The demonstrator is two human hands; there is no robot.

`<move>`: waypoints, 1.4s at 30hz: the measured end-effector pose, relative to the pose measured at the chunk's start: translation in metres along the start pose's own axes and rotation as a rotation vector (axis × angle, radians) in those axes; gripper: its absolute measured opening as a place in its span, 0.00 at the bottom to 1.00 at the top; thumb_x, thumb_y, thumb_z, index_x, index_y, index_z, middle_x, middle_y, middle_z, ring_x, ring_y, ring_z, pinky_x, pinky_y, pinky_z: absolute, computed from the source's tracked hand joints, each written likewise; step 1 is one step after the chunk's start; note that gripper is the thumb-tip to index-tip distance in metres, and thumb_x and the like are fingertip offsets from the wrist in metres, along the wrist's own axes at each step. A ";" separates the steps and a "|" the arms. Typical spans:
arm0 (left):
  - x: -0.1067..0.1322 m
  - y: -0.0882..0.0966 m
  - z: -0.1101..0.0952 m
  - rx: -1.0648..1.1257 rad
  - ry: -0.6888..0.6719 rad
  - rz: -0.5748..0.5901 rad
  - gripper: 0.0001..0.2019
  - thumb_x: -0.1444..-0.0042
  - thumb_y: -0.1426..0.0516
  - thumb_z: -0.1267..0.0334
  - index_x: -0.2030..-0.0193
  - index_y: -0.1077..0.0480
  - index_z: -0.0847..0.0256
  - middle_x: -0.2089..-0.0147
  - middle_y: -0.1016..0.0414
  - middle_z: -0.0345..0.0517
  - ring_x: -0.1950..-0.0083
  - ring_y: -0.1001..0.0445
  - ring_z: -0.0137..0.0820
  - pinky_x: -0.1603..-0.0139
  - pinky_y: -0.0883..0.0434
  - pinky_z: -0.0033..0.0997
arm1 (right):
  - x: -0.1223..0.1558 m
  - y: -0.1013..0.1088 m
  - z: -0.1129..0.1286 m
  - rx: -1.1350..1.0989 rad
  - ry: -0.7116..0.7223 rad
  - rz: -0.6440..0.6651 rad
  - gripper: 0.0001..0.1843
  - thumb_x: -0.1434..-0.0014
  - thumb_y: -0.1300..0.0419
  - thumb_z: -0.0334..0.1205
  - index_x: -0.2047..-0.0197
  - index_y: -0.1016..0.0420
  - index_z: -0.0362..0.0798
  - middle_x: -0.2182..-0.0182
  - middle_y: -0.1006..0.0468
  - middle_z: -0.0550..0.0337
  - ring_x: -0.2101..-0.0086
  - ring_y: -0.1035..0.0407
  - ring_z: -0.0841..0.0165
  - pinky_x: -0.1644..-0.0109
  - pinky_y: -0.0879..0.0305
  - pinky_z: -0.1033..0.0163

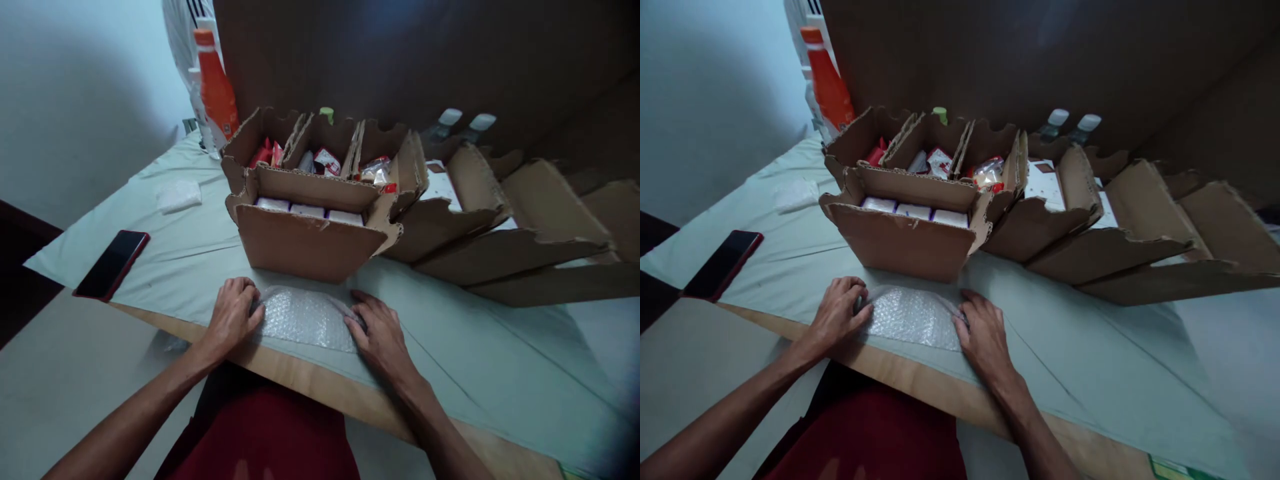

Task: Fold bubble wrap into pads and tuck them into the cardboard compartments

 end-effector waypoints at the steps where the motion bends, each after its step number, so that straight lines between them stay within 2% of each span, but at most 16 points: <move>1: 0.001 -0.001 -0.003 0.053 0.002 -0.022 0.02 0.43 0.42 0.68 0.64 0.28 0.59 0.53 0.24 0.54 0.51 0.27 0.45 0.50 0.26 0.48 | 0.002 0.002 0.002 -0.044 -0.016 -0.007 0.11 0.34 0.46 0.42 0.62 0.24 0.48 0.52 0.17 0.45 0.51 0.24 0.53 0.48 0.30 0.47; 4: 0.010 -0.004 -0.010 0.259 0.036 -0.062 0.04 0.41 0.45 0.70 0.64 0.31 0.58 0.58 0.22 0.49 0.55 0.23 0.39 0.54 0.24 0.40 | 0.015 0.014 -0.002 -0.180 -0.167 -0.003 0.14 0.34 0.44 0.46 0.53 0.23 0.49 0.61 0.16 0.51 0.65 0.22 0.59 0.58 0.27 0.54; 6: 0.019 -0.004 -0.009 0.370 0.098 -0.055 0.08 0.38 0.46 0.67 0.53 0.30 0.58 0.62 0.22 0.45 0.62 0.22 0.34 0.62 0.25 0.33 | 0.027 0.021 -0.007 -0.260 -0.272 0.039 0.24 0.35 0.42 0.50 0.40 0.27 0.47 0.63 0.16 0.54 0.69 0.23 0.61 0.64 0.26 0.57; 8: 0.028 -0.003 -0.009 0.430 0.143 -0.020 0.21 0.37 0.46 0.65 0.37 0.36 0.57 0.61 0.21 0.42 0.69 0.24 0.30 0.68 0.26 0.29 | 0.038 0.028 -0.007 -0.331 -0.308 0.073 0.33 0.36 0.40 0.50 0.31 0.34 0.49 0.59 0.15 0.53 0.65 0.20 0.60 0.63 0.23 0.57; 10: 0.035 -0.001 -0.011 0.470 0.132 0.031 0.31 0.38 0.45 0.65 0.28 0.45 0.54 0.57 0.20 0.42 0.71 0.26 0.27 0.69 0.26 0.28 | 0.047 0.031 -0.004 -0.389 -0.276 0.102 0.31 0.36 0.40 0.48 0.31 0.33 0.53 0.51 0.16 0.52 0.56 0.19 0.59 0.56 0.21 0.55; 14: 0.036 0.002 -0.022 0.494 0.022 0.140 0.22 0.41 0.47 0.71 0.41 0.28 0.53 0.54 0.20 0.46 0.65 0.23 0.30 0.64 0.23 0.31 | 0.054 0.026 0.013 -0.390 -0.104 0.185 0.14 0.33 0.42 0.44 0.50 0.18 0.56 0.52 0.15 0.54 0.54 0.19 0.58 0.50 0.20 0.50; 19: 0.032 0.004 -0.028 0.538 -0.067 0.131 0.17 0.43 0.49 0.76 0.57 0.22 0.57 0.63 0.19 0.44 0.63 0.20 0.33 0.61 0.21 0.34 | 0.047 0.044 0.040 -0.231 0.166 -0.041 0.18 0.34 0.46 0.30 0.51 0.18 0.56 0.62 0.14 0.58 0.64 0.19 0.61 0.57 0.20 0.52; 22: 0.039 0.031 -0.028 0.551 -0.129 -0.103 0.16 0.39 0.48 0.76 0.54 0.24 0.55 0.60 0.17 0.44 0.59 0.18 0.33 0.59 0.20 0.33 | 0.046 0.073 0.059 -0.136 0.342 -0.178 0.27 0.37 0.45 0.24 0.41 0.22 0.57 0.61 0.15 0.56 0.65 0.21 0.61 0.64 0.23 0.56; 26: 0.036 0.092 -0.037 0.278 -0.274 -0.452 0.25 0.39 0.43 0.78 0.40 0.30 0.47 0.51 0.18 0.44 0.52 0.18 0.35 0.51 0.21 0.35 | 0.025 0.122 0.074 -0.037 0.441 -0.286 0.39 0.37 0.43 0.25 0.27 0.38 0.62 0.49 0.18 0.54 0.50 0.22 0.57 0.52 0.23 0.53; 28: 0.015 0.122 -0.042 0.119 -0.351 -0.575 0.31 0.40 0.41 0.75 0.34 0.35 0.45 0.44 0.20 0.45 0.45 0.20 0.41 0.44 0.23 0.42 | 0.002 0.148 0.078 0.047 0.491 -0.405 0.42 0.37 0.40 0.26 0.24 0.44 0.62 0.42 0.21 0.53 0.42 0.27 0.54 0.43 0.26 0.50; 30: -0.023 0.144 -0.042 0.037 -0.384 -0.582 0.27 0.38 0.42 0.68 0.32 0.36 0.48 0.41 0.22 0.48 0.41 0.23 0.45 0.38 0.28 0.49 | -0.031 0.168 0.079 0.126 0.516 -0.502 0.41 0.35 0.39 0.30 0.24 0.45 0.61 0.38 0.24 0.53 0.39 0.29 0.52 0.38 0.30 0.48; 32: -0.070 0.156 -0.037 0.009 -0.360 -0.446 0.20 0.33 0.46 0.59 0.36 0.31 0.57 0.43 0.22 0.51 0.41 0.24 0.46 0.36 0.31 0.52 | -0.072 0.177 0.075 0.123 0.503 -0.451 0.30 0.31 0.42 0.39 0.27 0.37 0.57 0.39 0.23 0.53 0.41 0.28 0.52 0.36 0.33 0.47; 34: -0.111 0.160 -0.034 0.035 -0.365 -0.228 0.20 0.30 0.52 0.53 0.46 0.25 0.62 0.52 0.20 0.51 0.46 0.23 0.44 0.41 0.29 0.47 | -0.114 0.173 0.068 0.023 0.450 -0.197 0.22 0.26 0.51 0.48 0.37 0.24 0.53 0.45 0.18 0.53 0.46 0.24 0.55 0.40 0.31 0.48; 35: -0.126 0.161 -0.032 0.052 -0.355 -0.123 0.23 0.29 0.54 0.51 0.52 0.23 0.62 0.58 0.21 0.50 0.52 0.22 0.42 0.46 0.28 0.43 | -0.132 0.168 0.064 -0.042 0.409 -0.033 0.26 0.25 0.55 0.52 0.43 0.20 0.51 0.49 0.16 0.54 0.50 0.23 0.57 0.44 0.29 0.50; 39: -0.163 0.160 -0.029 0.067 -0.271 0.252 0.26 0.32 0.51 0.46 0.74 0.29 0.61 0.76 0.35 0.40 0.75 0.31 0.29 0.67 0.34 0.30 | -0.173 0.147 0.053 -0.149 0.290 0.424 0.35 0.27 0.57 0.62 0.63 0.16 0.49 0.70 0.19 0.59 0.68 0.25 0.65 0.64 0.30 0.61; 42: -0.178 0.147 -0.031 0.052 -0.292 0.508 0.24 0.37 0.45 0.48 0.80 0.37 0.60 0.80 0.42 0.36 0.81 0.40 0.24 0.74 0.41 0.27 | -0.186 0.132 0.052 -0.131 0.320 0.477 0.32 0.30 0.48 0.64 0.71 0.20 0.47 0.78 0.27 0.62 0.74 0.31 0.69 0.70 0.35 0.65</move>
Point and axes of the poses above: each hand's wrist, its own x-axis away from the middle knuckle, its own y-axis out of the back of the hand, z = x × y, the point moved 6 cm from there along -x, towards the middle knuckle
